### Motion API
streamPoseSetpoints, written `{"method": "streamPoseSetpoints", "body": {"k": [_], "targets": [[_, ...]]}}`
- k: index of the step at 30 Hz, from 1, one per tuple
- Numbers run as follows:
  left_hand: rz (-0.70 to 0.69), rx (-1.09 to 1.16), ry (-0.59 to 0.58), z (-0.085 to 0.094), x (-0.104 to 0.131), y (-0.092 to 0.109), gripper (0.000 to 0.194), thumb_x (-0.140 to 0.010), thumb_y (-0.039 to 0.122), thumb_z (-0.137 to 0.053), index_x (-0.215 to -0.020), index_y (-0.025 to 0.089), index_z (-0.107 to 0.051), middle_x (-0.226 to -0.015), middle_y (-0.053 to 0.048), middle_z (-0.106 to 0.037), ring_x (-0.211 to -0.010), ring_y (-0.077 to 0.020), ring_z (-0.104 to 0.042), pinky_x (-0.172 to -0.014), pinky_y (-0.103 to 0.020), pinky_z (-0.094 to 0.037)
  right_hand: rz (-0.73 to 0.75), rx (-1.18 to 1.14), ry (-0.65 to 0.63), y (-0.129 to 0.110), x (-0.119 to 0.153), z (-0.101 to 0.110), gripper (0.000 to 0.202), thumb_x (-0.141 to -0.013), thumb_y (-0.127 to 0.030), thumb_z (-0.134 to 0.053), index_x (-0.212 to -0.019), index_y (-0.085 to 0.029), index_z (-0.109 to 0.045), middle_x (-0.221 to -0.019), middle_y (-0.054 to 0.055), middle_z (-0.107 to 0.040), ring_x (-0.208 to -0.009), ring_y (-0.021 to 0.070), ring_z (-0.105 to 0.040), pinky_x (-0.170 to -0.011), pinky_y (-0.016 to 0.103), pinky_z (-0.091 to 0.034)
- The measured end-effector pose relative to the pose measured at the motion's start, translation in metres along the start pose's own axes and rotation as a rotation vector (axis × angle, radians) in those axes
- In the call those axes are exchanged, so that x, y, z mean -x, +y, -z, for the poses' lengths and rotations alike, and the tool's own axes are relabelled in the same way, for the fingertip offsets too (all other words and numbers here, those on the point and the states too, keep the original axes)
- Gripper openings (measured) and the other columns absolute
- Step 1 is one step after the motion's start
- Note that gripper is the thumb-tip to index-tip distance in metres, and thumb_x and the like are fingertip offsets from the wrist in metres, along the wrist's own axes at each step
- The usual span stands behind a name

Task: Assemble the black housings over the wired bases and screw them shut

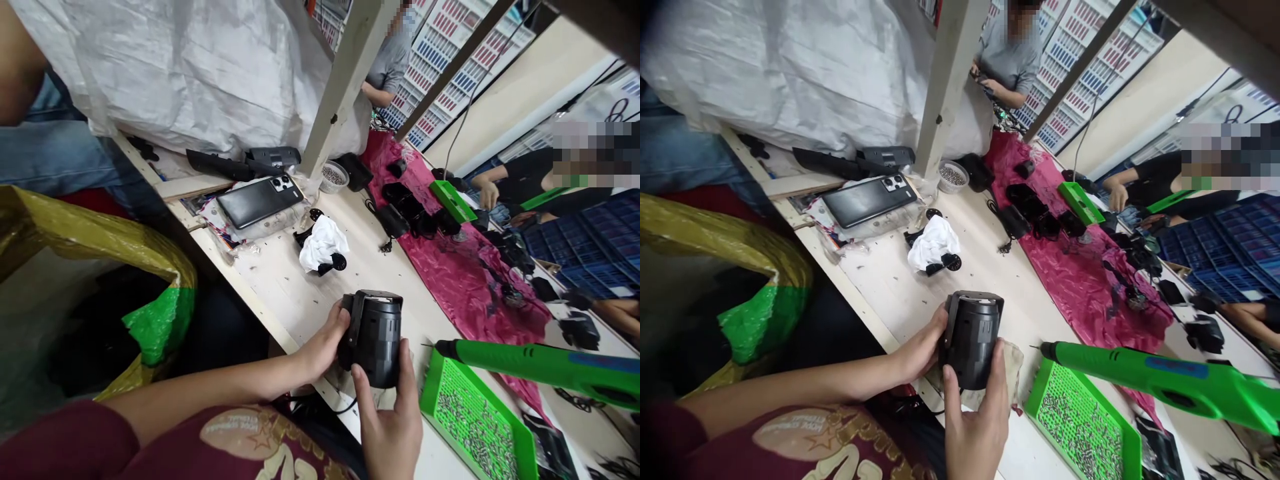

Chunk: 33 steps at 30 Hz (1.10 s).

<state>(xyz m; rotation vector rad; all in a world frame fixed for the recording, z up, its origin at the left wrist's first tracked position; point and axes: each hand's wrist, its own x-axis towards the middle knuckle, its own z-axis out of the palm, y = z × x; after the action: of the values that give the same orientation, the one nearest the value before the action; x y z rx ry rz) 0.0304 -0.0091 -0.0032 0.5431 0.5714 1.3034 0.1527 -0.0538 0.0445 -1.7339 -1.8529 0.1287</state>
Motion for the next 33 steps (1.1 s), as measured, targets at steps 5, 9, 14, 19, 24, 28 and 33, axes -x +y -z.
{"method": "streamPoseSetpoints", "body": {"k": [5,9,14,19,24,28,33], "targets": [[-0.003,0.060,0.037,-0.001,-0.001,-0.001,0.049,-0.096,0.054,-0.035,-0.136,0.026,-0.043,-0.151,-0.005,-0.039,-0.142,-0.0210,-0.028,-0.118,-0.037,-0.013,-0.068,-0.070,-0.049,0.004,0.002,-0.005,0.080,-0.080,-0.053,-0.063,-0.146,-0.019,-0.033,-0.146,0.019,-0.044,-0.133,0.0371,-0.043,-0.101,0.061,-0.039],[0.012,0.097,0.046,-0.003,-0.002,0.000,0.049,-0.096,0.053,-0.035,-0.137,0.026,-0.043,-0.152,-0.003,-0.038,-0.143,-0.0187,-0.025,-0.117,-0.033,-0.015,-0.145,-0.125,-0.086,0.008,0.001,-0.008,0.081,-0.078,-0.054,-0.064,-0.146,-0.020,-0.034,-0.147,0.018,-0.042,-0.135,0.0370,-0.040,-0.104,0.061,-0.036],[0.037,0.123,0.030,-0.005,-0.001,0.006,0.054,-0.093,0.060,-0.036,-0.134,0.025,-0.045,-0.147,-0.006,-0.044,-0.141,-0.0231,-0.031,-0.115,-0.036,-0.023,-0.200,-0.168,-0.160,0.010,-0.002,-0.008,0.082,-0.077,-0.056,-0.063,-0.146,-0.020,-0.035,-0.143,0.019,-0.047,-0.131,0.0382,-0.044,-0.099,0.060,-0.040],[0.088,0.075,-0.023,-0.005,0.002,0.016,0.068,-0.081,0.060,-0.060,-0.134,0.022,-0.038,-0.138,-0.013,-0.049,-0.134,-0.0317,-0.039,-0.110,-0.046,-0.030,-0.229,-0.169,-0.237,0.015,-0.004,-0.004,0.086,-0.075,-0.057,-0.065,-0.146,-0.019,-0.034,-0.142,0.018,-0.048,-0.131,0.0377,-0.045,-0.098,0.055,-0.043],[0.099,-0.061,-0.074,-0.005,0.003,0.023,0.095,-0.066,0.045,-0.081,-0.138,0.017,-0.026,-0.134,-0.018,-0.048,-0.129,-0.0362,-0.043,-0.108,-0.052,-0.029,-0.183,-0.267,-0.304,0.034,-0.007,-0.002,0.082,-0.078,-0.051,-0.065,-0.146,-0.018,-0.032,-0.146,0.017,-0.043,-0.134,0.0348,-0.041,-0.102,0.051,-0.040],[0.054,-0.196,-0.122,-0.008,0.003,0.023,0.100,-0.067,0.039,-0.081,-0.142,0.019,-0.018,-0.139,-0.019,-0.043,-0.132,-0.0346,-0.040,-0.111,-0.051,-0.024,-0.201,-0.374,-0.335,0.034,-0.007,0.000,0.076,-0.082,-0.049,-0.060,-0.145,-0.018,-0.031,-0.149,0.017,-0.039,-0.137,0.0325,-0.037,-0.108,0.052,-0.034],[0.009,-0.177,-0.127,-0.008,0.001,0.018,0.101,-0.064,0.036,-0.083,-0.141,0.020,-0.020,-0.138,-0.019,-0.042,-0.130,-0.0346,-0.041,-0.110,-0.052,-0.025,-0.236,-0.407,-0.343,0.022,-0.007,0.005,0.070,-0.085,-0.049,-0.056,-0.144,-0.019,-0.030,-0.149,0.016,-0.038,-0.137,0.0301,-0.037,-0.111,0.052,-0.030]]}}
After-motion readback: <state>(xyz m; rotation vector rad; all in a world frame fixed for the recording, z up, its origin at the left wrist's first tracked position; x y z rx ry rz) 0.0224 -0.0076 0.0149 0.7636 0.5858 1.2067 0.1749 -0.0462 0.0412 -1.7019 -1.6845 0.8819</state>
